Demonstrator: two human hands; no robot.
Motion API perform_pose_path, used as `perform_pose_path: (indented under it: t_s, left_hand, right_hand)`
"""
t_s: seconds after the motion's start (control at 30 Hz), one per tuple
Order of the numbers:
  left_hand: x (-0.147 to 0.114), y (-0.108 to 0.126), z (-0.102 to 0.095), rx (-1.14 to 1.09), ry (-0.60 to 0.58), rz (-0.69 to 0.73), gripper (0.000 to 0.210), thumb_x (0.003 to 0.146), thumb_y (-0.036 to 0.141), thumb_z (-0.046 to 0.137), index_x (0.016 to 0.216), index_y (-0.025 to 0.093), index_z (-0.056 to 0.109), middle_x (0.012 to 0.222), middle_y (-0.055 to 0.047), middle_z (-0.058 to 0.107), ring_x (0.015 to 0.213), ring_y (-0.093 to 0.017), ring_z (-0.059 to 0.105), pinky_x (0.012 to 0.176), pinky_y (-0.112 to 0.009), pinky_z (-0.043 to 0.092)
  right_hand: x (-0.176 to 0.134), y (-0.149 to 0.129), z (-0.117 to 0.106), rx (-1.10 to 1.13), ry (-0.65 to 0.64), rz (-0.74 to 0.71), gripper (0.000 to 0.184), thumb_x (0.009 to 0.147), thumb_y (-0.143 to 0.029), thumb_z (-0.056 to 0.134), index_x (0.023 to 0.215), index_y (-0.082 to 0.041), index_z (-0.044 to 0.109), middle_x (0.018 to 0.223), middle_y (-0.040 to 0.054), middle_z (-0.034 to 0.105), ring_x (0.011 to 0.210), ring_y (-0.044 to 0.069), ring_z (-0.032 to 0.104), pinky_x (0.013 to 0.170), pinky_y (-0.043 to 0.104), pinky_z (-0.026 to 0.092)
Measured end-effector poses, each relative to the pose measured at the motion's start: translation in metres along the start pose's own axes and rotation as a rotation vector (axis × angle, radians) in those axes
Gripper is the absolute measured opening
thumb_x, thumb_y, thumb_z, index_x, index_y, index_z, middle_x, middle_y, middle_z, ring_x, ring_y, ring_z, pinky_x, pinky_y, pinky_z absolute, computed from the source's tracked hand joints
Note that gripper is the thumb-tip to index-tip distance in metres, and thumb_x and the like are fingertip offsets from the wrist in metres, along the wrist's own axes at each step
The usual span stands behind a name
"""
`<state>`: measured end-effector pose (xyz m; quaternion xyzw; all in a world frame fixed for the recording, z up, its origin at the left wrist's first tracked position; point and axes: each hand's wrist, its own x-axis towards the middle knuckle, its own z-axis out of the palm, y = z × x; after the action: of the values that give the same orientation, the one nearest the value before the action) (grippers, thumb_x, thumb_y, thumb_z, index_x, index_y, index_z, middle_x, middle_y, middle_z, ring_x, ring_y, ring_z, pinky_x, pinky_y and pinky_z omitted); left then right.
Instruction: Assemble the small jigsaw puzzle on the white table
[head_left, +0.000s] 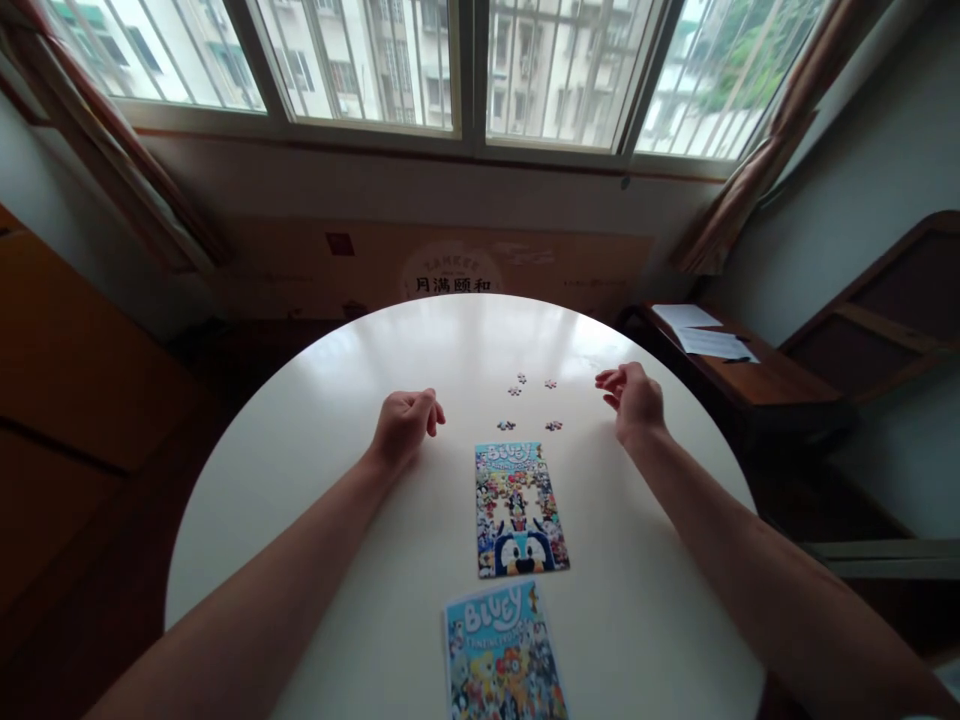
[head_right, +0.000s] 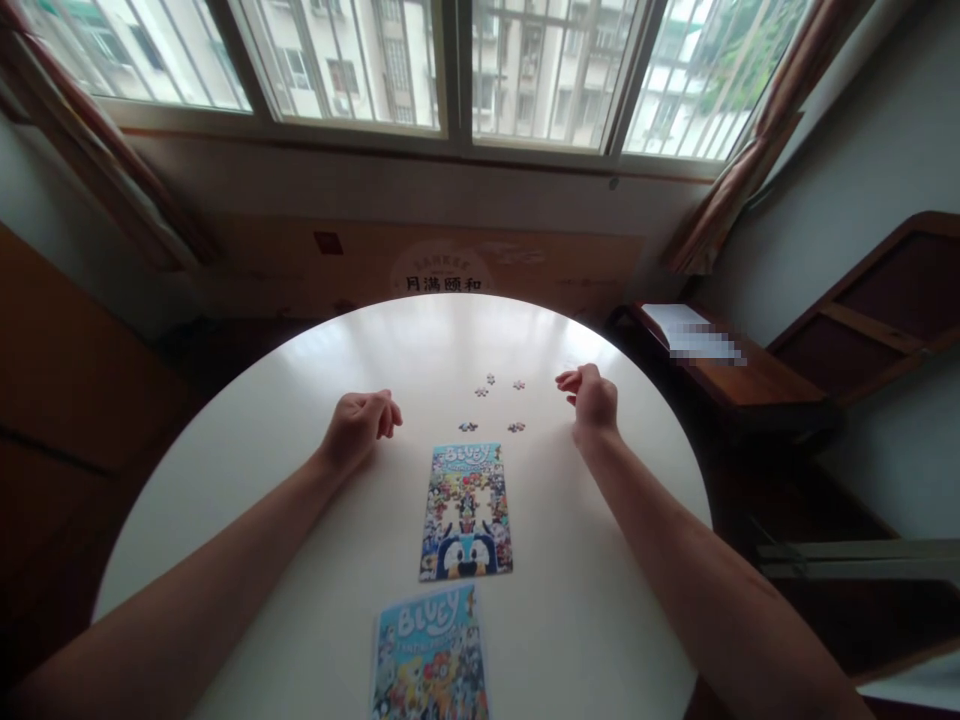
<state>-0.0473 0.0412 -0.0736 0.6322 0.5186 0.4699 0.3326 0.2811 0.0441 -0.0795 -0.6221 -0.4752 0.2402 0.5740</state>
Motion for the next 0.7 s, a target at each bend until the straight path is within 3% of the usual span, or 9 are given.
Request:
perform_pose_path:
  t_s: [0.1, 0.23, 0.37, 0.47, 0.7]
  left_hand:
    - [0.001, 0.0, 0.0, -0.033, -0.042, -0.011, 0.046, 0.078, 0.032, 0.044, 0.033, 0.023, 0.041, 0.039, -0.002, 0.05, 0.041, -0.012, 0.048, 0.053, -0.028, 0.042]
    - [0.002, -0.003, 0.001, -0.035, -0.067, -0.02, 0.043, 0.076, 0.031, 0.044, 0.033, 0.023, 0.04, 0.036, -0.001, 0.046, 0.038, -0.012, 0.04, 0.047, -0.027, 0.036]
    - [0.0, -0.006, 0.001, -0.008, -0.06, -0.01, 0.046, 0.08, 0.034, 0.046, 0.036, 0.023, 0.042, 0.036, 0.0, 0.044, 0.04, -0.012, 0.041, 0.05, -0.027, 0.037]
    - [-0.001, -0.007, 0.001, 0.02, -0.049, 0.008, 0.049, 0.085, 0.042, 0.048, 0.039, 0.022, 0.047, 0.039, 0.0, 0.047, 0.044, -0.013, 0.047, 0.054, -0.027, 0.04]
    - [-0.001, -0.01, -0.001, 0.161, -0.004, 0.081, 0.057, 0.094, 0.05, 0.045, 0.046, 0.021, 0.054, 0.041, 0.001, 0.051, 0.045, -0.014, 0.052, 0.057, -0.027, 0.043]
  right_hand:
    - [0.011, 0.0, 0.004, -0.106, -0.117, -0.013, 0.051, 0.093, -0.049, 0.034, 0.079, -0.018, 0.071, 0.097, 0.0156, 0.077, 0.083, 0.025, 0.071, 0.064, 0.034, 0.052]
    - [0.022, -0.008, 0.023, -0.287, -0.353, -0.131, 0.035, 0.086, -0.037, 0.058, 0.109, -0.017, 0.077, 0.103, 0.0104, 0.077, 0.084, 0.021, 0.069, 0.076, 0.033, 0.054]
    - [0.03, -0.018, 0.046, -0.502, -0.505, -0.28, 0.031, 0.082, -0.017, 0.063, 0.108, -0.022, 0.08, 0.109, 0.0075, 0.075, 0.092, 0.02, 0.067, 0.091, 0.035, 0.051]
    - [0.034, -0.023, 0.059, -0.63, -0.576, -0.347, 0.028, 0.082, -0.014, 0.066, 0.103, -0.024, 0.082, 0.112, 0.0071, 0.075, 0.098, 0.022, 0.067, 0.095, 0.035, 0.049]
    - [0.055, -0.021, 0.071, -0.795, -0.584, -0.34, 0.032, 0.087, -0.014, 0.06, 0.11, -0.022, 0.081, 0.115, 0.0093, 0.076, 0.1, 0.024, 0.069, 0.091, 0.034, 0.052]
